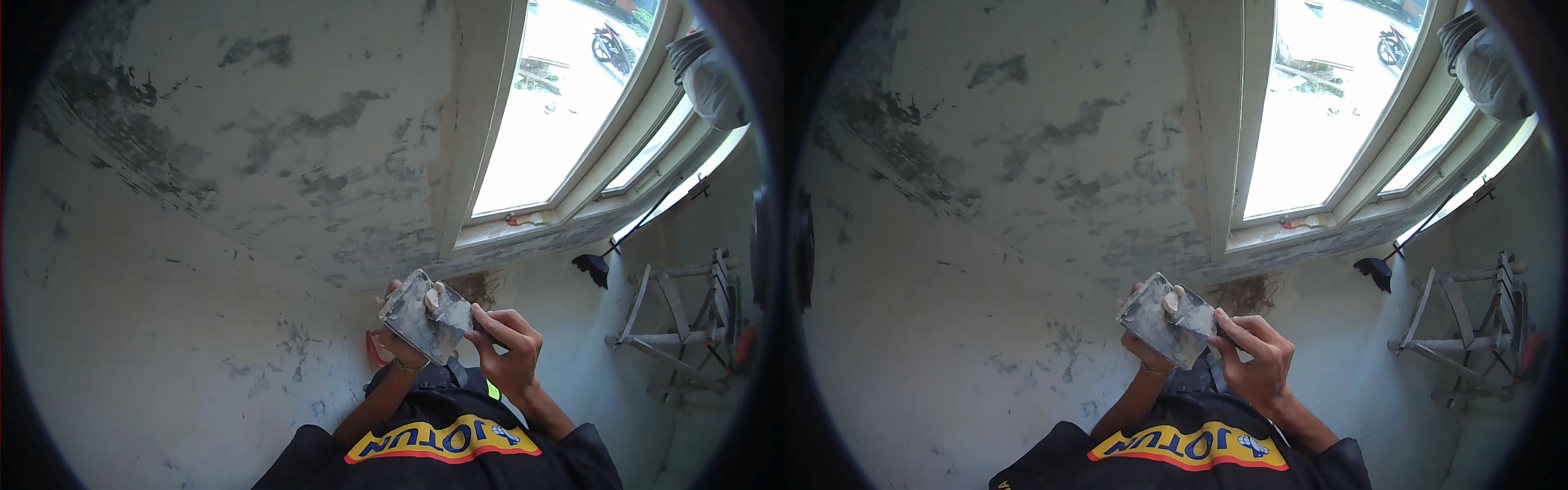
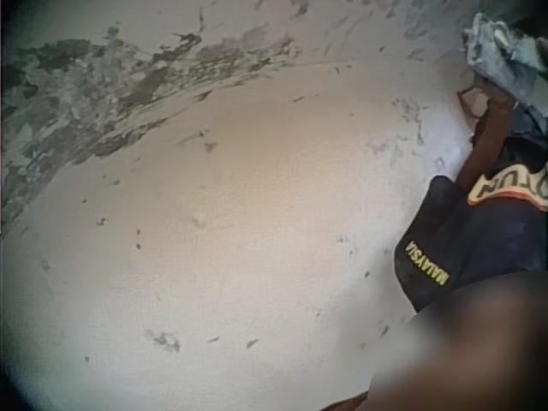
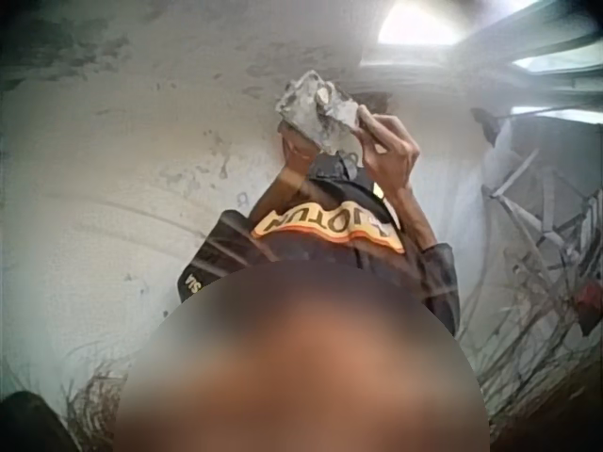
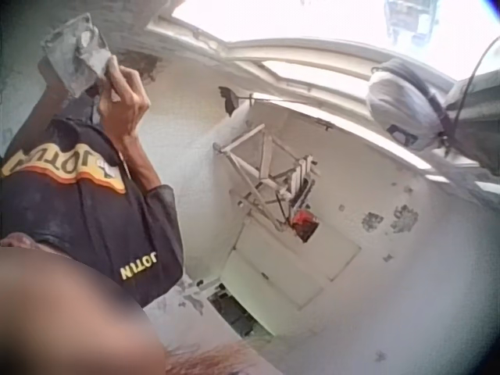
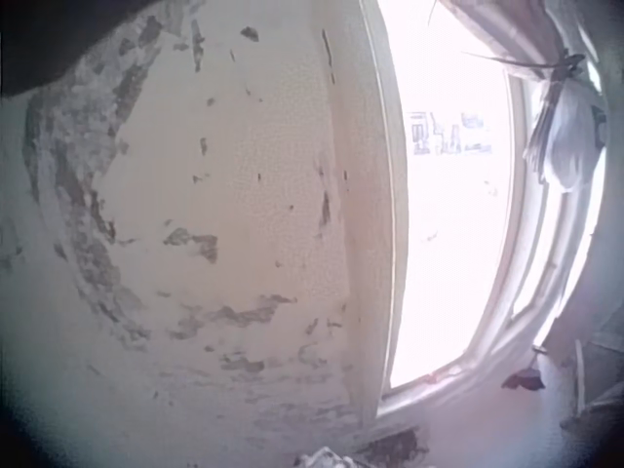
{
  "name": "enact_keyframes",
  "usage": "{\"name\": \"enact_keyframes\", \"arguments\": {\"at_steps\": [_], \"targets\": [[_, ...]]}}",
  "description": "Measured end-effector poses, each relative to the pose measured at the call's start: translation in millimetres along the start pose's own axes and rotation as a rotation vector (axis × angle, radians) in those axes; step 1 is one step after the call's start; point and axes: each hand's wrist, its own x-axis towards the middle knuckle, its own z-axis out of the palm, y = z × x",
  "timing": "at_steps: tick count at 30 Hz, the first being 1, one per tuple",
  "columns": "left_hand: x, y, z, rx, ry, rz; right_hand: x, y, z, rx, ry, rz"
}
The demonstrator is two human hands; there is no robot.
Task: Applying wall filler or putty to the areas around a window frame using a putty knife.
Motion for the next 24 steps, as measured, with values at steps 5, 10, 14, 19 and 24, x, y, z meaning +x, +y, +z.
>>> {"name": "enact_keyframes", "arguments": {"at_steps": [5,10,14,19,24], "targets": [[-7,0,-22,-0.08,-0.128,-0.066,23,1,5,0.083,0.01,-0.134],[-9,22,-42,-0.23,0.034,-0.356,49,14,-24,0.611,-0.386,0.006],[-13,28,-28,-0.21,0.193,-0.429,66,42,-34,0.783,-0.785,0.257],[-16,27,-12,-0.282,0.333,-0.505,77,62,-26,0.903,-1.045,0.663],[-17,25,-28,-0.131,0.261,-0.54,68,77,-29,0.867,-0.992,0.703]]}}
